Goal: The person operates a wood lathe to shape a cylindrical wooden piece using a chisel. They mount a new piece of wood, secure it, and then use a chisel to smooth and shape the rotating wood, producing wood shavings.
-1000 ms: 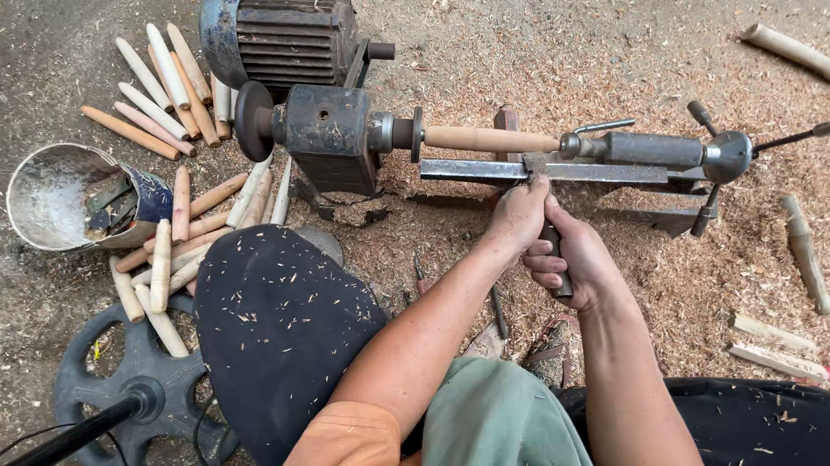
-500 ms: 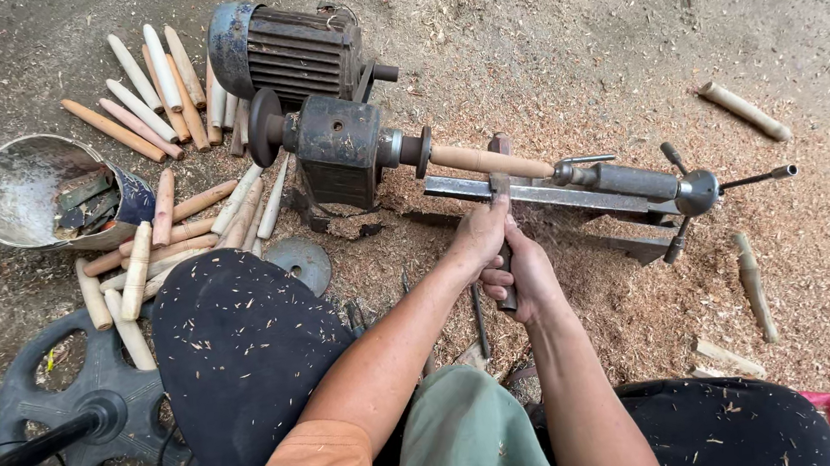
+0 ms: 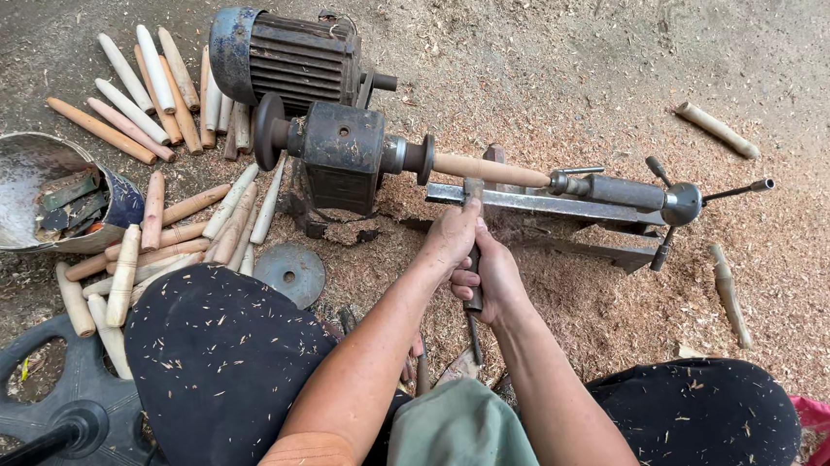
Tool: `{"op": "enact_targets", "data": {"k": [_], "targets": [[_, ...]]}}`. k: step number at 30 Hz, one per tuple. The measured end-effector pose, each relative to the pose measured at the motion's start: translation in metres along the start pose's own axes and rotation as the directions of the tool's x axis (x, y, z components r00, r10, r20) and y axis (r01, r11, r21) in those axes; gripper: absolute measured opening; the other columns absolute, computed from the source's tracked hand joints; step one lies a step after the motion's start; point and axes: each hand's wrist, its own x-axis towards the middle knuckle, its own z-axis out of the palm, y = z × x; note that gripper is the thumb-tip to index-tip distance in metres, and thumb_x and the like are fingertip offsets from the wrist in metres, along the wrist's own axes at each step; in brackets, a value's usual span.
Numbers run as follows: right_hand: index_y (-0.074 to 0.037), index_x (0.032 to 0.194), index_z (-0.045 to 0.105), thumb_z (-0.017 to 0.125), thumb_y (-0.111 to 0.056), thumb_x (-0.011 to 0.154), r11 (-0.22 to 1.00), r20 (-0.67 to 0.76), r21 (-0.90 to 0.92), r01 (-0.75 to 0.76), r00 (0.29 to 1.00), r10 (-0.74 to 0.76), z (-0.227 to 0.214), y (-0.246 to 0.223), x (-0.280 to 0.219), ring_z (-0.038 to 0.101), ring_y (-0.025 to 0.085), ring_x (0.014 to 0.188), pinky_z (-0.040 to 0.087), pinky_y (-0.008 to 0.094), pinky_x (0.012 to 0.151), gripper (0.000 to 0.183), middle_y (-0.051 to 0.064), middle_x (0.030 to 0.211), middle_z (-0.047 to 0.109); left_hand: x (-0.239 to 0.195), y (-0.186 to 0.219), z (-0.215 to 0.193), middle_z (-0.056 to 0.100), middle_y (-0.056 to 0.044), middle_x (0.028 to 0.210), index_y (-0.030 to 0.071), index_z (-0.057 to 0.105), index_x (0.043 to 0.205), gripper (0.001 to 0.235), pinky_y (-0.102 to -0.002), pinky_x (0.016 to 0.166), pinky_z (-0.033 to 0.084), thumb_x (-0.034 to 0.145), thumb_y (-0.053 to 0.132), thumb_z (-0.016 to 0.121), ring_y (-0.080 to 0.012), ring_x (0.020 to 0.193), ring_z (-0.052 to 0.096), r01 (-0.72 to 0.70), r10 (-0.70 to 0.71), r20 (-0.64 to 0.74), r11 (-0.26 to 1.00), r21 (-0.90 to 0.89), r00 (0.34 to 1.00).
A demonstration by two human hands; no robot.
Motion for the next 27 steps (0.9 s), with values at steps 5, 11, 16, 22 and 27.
{"op": "enact_targets", "data": {"k": [5,11,16,22,27], "targets": [[-0.011,0.09,0.048,0.04,-0.046,0.109,1.0,-0.009,-0.009,0.009,1.0,-0.009,0.009,0.004,0.006,0.039,0.003,0.038,0.033,0.02,0.029,0.04,-0.004,0.061,0.044,0.0,0.001,-0.011,0.058,-0.003,0.068,0.002,0.062,0.092,0.052,-0.029,0.038,0.041,0.102,0.051,0.043,-0.0113,0.044,0.048,0.018,-0.018,-0.019,1.0,0.001,1.0],[-0.01,0.09,0.045,0.04,-0.047,0.109,1.0,0.004,0.004,0.011,1.0,-0.011,0.032,0.017,0.008,0.039,0.003,0.038,0.034,0.021,0.03,0.042,-0.004,0.062,0.044,-0.005,0.005,-0.04,0.057,0.0,0.069,0.005,0.064,0.093,0.05,-0.027,0.039,0.039,0.103,0.049,0.042,-0.0094,0.046,0.045,0.036,-0.036,-0.019,0.998,0.042,0.999],[-0.013,0.089,0.045,0.041,-0.049,0.107,1.0,-0.003,0.004,-0.021,1.0,0.021,0.049,0.022,0.009,0.037,0.004,0.039,0.032,0.022,0.032,0.04,-0.003,0.063,0.044,-0.009,0.01,-0.059,0.055,0.0,0.067,0.007,0.065,0.091,0.049,-0.027,0.035,0.031,0.103,0.049,0.043,-0.0094,0.042,0.037,0.052,-0.052,-0.013,0.999,-0.015,0.999],[-0.014,0.092,0.046,0.042,-0.046,0.107,0.997,0.015,0.065,0.029,0.999,-0.03,0.037,0.022,0.006,0.037,0.005,0.04,0.031,0.023,0.033,0.036,-0.003,0.064,0.044,-0.003,0.002,-0.045,0.054,0.0,0.063,0.006,0.066,0.09,0.051,-0.027,0.033,0.029,0.104,0.049,0.045,-0.0093,0.039,0.037,0.015,-0.015,0.012,1.0,-0.005,1.0],[-0.015,0.094,0.047,0.042,-0.05,0.109,0.996,0.01,-0.035,0.084,0.996,-0.084,-0.014,0.009,-0.001,0.039,0.006,0.042,0.035,0.025,0.036,0.039,-0.004,0.063,0.043,0.022,-0.028,-0.009,0.058,-0.004,0.07,0.005,0.065,0.091,0.053,-0.028,0.039,0.037,0.106,0.051,0.041,-0.0117,0.046,0.046,-0.076,0.072,0.124,0.996,0.034,0.99]]}}
